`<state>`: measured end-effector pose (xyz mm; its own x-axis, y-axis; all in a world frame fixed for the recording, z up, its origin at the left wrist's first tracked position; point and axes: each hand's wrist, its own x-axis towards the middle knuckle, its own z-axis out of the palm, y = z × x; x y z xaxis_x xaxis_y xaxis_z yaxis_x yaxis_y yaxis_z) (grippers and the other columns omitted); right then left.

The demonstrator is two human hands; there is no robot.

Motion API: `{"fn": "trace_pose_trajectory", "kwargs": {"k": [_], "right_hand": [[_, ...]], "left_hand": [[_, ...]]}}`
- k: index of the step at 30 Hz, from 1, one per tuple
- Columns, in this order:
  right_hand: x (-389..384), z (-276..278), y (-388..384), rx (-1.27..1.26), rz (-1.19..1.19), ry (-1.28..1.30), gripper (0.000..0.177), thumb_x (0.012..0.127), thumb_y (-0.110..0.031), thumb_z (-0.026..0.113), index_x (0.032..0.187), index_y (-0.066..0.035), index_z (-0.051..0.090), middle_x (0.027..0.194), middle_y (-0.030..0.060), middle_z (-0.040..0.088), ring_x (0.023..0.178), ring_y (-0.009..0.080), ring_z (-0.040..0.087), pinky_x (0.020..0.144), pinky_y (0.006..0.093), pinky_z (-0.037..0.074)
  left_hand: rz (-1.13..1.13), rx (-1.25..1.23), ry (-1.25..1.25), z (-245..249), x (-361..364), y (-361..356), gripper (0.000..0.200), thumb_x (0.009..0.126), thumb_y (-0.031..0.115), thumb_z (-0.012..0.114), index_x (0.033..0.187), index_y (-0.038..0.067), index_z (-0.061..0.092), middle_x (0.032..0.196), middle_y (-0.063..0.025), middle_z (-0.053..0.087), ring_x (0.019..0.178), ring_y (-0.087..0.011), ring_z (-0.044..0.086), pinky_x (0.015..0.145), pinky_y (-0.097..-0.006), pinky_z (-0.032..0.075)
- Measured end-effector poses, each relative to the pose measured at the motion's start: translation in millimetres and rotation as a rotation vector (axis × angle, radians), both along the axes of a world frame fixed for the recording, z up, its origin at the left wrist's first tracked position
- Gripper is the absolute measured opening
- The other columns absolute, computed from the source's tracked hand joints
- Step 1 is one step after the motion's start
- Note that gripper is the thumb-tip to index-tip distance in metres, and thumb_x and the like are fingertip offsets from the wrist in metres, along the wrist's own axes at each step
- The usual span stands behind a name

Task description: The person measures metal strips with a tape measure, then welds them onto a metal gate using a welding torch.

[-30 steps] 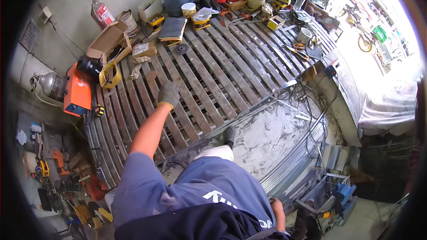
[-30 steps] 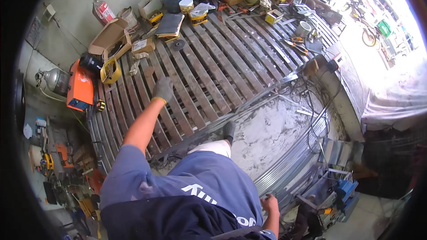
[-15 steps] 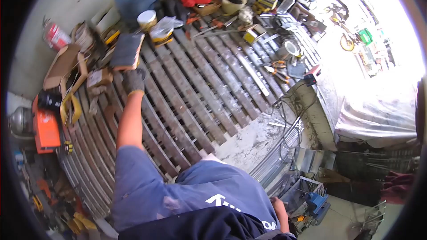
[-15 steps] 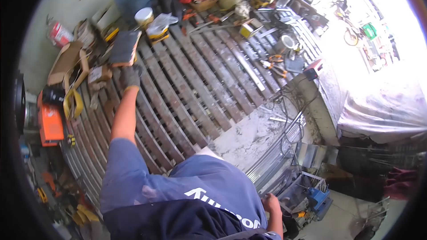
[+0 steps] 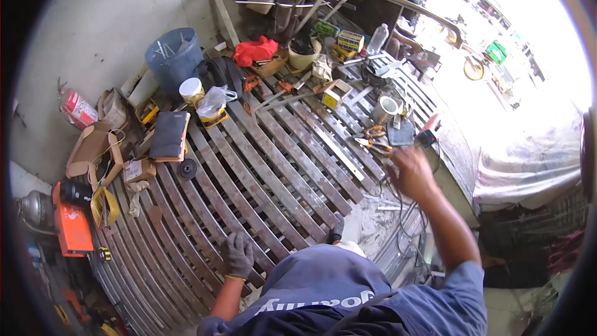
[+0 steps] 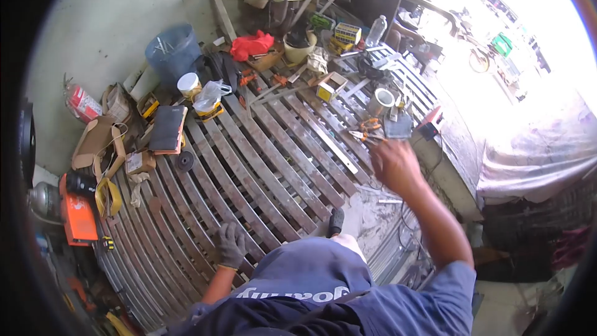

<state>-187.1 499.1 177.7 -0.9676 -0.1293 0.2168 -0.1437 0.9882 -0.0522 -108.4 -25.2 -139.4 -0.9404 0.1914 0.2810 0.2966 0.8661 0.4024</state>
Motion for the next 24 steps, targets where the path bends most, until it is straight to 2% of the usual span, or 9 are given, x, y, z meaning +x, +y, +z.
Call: {"fn": "trace_pose_trajectory", "kwargs": {"k": [4,6,10,12,16,17,20,22,24], "right_hand": [[-159,66,24,-0.064,0.152,0.441,0.022,0.093,-0.013,0.076,0.113,-0.005,0.074,0.110,0.0172,0.073,0.105,0.0372,0.071,0.094,0.0549,0.056],[-229,105,31,-0.027,0.059,0.442,0.034,0.094,-0.016,0.076,0.125,-0.005,0.071,0.123,0.0198,0.071,0.113,0.0407,0.070,0.099,0.0549,0.055],[-359,143,65,0.224,-0.073,0.558,0.069,0.098,-0.018,0.070,0.160,-0.005,0.044,0.150,0.0219,0.059,0.141,0.0425,0.057,0.115,0.0572,0.048],[-412,144,87,0.297,-0.131,0.556,0.072,0.101,-0.017,0.063,0.167,-0.007,0.035,0.153,0.0223,0.056,0.145,0.0424,0.054,0.116,0.0613,0.047],[-467,143,109,0.376,-0.130,0.318,0.040,0.105,-0.013,0.057,0.145,-0.004,0.060,0.147,0.0175,0.060,0.144,0.0377,0.056,0.113,0.0621,0.050],[-481,138,113,0.457,-0.113,0.406,0.027,0.107,-0.014,0.057,0.129,-0.004,0.068,0.143,0.0142,0.063,0.142,0.0346,0.058,0.109,0.0579,0.053],[-542,121,130,0.553,-0.095,0.574,0.021,0.108,-0.019,0.057,0.119,-0.008,0.071,0.120,0.0100,0.074,0.117,0.0301,0.075,0.095,0.0502,0.062],[-580,113,145,0.633,-0.052,0.666,0.022,0.109,-0.020,0.053,0.112,-0.006,0.070,0.100,0.0125,0.078,0.088,0.0296,0.082,0.074,0.0454,0.068],[-589,115,152,0.452,-0.001,0.531,0.024,0.110,-0.019,0.050,0.112,-0.005,0.070,0.104,0.0192,0.080,0.091,0.0351,0.083,0.077,0.0484,0.068]], "left_hand": [[0.117,-0.104,0.054,29,30,17,0.052,0.095,0.026,0.077,0.141,0.008,0.064,0.137,-0.0200,0.060,0.125,-0.0427,0.059,0.108,-0.0548,0.048],[0.292,-0.133,0.077,34,41,27,0.051,0.095,0.026,0.076,0.141,0.007,0.064,0.138,-0.0199,0.060,0.124,-0.0426,0.059,0.107,-0.0546,0.048],[0.819,0.091,0.080,64,69,74,0.051,0.097,0.019,0.072,0.144,0.004,0.061,0.139,-0.0251,0.060,0.123,-0.0474,0.060,0.109,-0.0577,0.048],[0.971,0.044,0.208,76,91,113,0.051,0.099,0.016,0.069,0.147,0.002,0.058,0.138,-0.0283,0.060,0.123,-0.0516,0.059,0.109,-0.0594,0.048],[1.031,0.050,0.085,57,141,195,0.057,0.093,0.013,0.076,0.146,-0.001,0.058,0.139,-0.0292,0.060,0.129,-0.0498,0.058,0.111,-0.0561,0.048],[1.003,0.030,0.032,52,152,215,0.058,0.092,0.013,0.077,0.146,-0.001,0.058,0.139,-0.0288,0.060,0.130,-0.0494,0.057,0.111,-0.0563,0.047],[1.000,0.056,-0.052,37,181,273,0.061,0.090,0.011,0.078,0.146,0.002,0.057,0.139,-0.0268,0.061,0.132,-0.0472,0.056,0.111,-0.0569,0.045],[1.020,0.083,-0.052,37,195,307,0.061,0.090,0.013,0.078,0.146,0.003,0.057,0.138,-0.0252,0.061,0.130,-0.0462,0.056,0.109,-0.0573,0.046],[1.064,0.113,-0.076,34,209,331,0.062,0.088,0.012,0.078,0.146,0.003,0.057,0.139,-0.0251,0.061,0.132,-0.0466,0.055,0.111,-0.0572,0.045]]}}
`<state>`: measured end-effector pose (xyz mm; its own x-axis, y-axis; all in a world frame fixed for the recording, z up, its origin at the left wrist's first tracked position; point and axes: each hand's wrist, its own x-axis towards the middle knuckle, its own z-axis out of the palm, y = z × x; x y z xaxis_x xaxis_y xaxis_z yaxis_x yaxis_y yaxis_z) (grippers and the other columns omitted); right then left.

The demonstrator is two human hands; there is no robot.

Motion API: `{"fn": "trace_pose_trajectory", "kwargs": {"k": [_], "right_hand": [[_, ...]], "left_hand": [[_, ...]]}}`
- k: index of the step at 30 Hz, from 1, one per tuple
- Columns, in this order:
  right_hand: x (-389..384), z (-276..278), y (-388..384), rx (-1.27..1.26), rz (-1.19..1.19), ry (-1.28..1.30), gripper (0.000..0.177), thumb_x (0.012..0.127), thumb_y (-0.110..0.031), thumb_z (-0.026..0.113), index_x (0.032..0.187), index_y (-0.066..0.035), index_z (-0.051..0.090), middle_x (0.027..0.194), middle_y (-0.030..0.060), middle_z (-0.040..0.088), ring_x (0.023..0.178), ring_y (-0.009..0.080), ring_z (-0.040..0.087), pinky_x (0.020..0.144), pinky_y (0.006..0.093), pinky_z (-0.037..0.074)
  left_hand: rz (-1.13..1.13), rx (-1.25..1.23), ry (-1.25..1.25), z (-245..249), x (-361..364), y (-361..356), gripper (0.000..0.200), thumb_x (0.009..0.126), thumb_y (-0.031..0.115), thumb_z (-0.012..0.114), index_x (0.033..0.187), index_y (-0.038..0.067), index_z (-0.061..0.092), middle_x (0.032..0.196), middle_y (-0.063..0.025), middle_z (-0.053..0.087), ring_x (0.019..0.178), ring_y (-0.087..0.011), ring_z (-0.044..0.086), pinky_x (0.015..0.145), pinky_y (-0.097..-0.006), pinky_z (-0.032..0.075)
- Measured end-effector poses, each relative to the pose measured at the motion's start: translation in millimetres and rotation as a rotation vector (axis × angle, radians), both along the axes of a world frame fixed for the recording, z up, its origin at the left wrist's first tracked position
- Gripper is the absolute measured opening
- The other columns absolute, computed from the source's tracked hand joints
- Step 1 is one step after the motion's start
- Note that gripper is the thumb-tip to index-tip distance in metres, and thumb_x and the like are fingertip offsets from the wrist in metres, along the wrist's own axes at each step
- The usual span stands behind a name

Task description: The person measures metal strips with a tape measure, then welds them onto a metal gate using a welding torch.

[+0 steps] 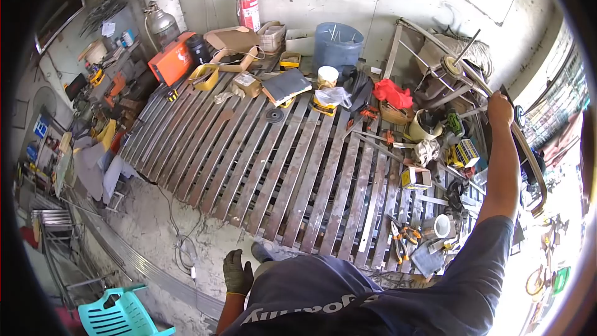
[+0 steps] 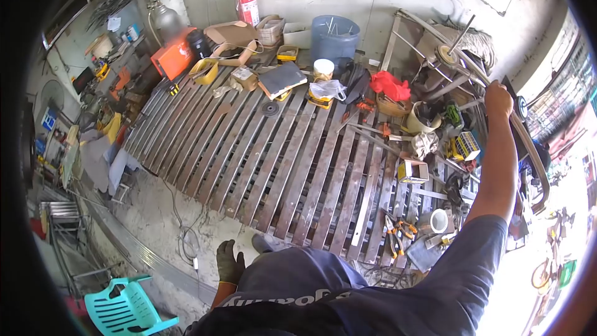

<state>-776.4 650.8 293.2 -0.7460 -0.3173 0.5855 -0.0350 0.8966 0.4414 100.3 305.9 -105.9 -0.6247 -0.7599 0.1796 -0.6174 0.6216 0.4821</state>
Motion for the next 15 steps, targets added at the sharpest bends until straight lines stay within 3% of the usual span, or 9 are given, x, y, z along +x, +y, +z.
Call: {"fn": "trace_pose_trajectory", "kwargs": {"k": [3,12,14,15], "right_hand": [[-8,13,8,-0.041,0.016,-0.056,0.024,0.110,-0.017,0.049,0.112,-0.003,0.069,0.106,0.0247,0.081,0.096,0.0388,0.082,0.079,0.0509,0.068],[43,120,66,-0.062,0.148,0.064,0.029,0.113,-0.019,0.045,0.125,0.001,0.062,0.102,0.0247,0.079,0.096,0.0435,0.079,0.081,0.0538,0.065],[26,153,92,-0.042,0.091,0.112,0.032,0.115,-0.028,0.046,0.127,-0.003,0.062,0.104,0.0227,0.076,0.095,0.0438,0.078,0.080,0.0564,0.063],[7,171,116,0.042,0.194,0.167,0.038,0.117,-0.035,0.047,0.133,-0.004,0.062,0.108,0.0247,0.076,0.100,0.0433,0.078,0.082,0.0545,0.063]], "left_hand": [[0.034,0.038,-0.040,2,10,12,0.062,0.089,0.012,0.077,0.147,0.003,0.057,0.141,-0.0263,0.060,0.134,-0.0472,0.055,0.112,-0.0580,0.044],[0.069,-0.047,-0.012,25,-2,-31,0.060,0.091,0.010,0.076,0.147,0.003,0.057,0.143,-0.0287,0.059,0.133,-0.0485,0.054,0.113,-0.0567,0.045],[0.055,-0.054,0.002,39,-16,-44,0.061,0.091,0.010,0.076,0.148,0.002,0.057,0.143,-0.0294,0.059,0.133,-0.0491,0.055,0.114,-0.0560,0.045],[0.048,-0.065,0.010,44,-26,-52,0.061,0.091,0.010,0.076,0.148,0.001,0.057,0.143,-0.0298,0.059,0.134,-0.0494,0.055,0.115,-0.0557,0.045]]}}
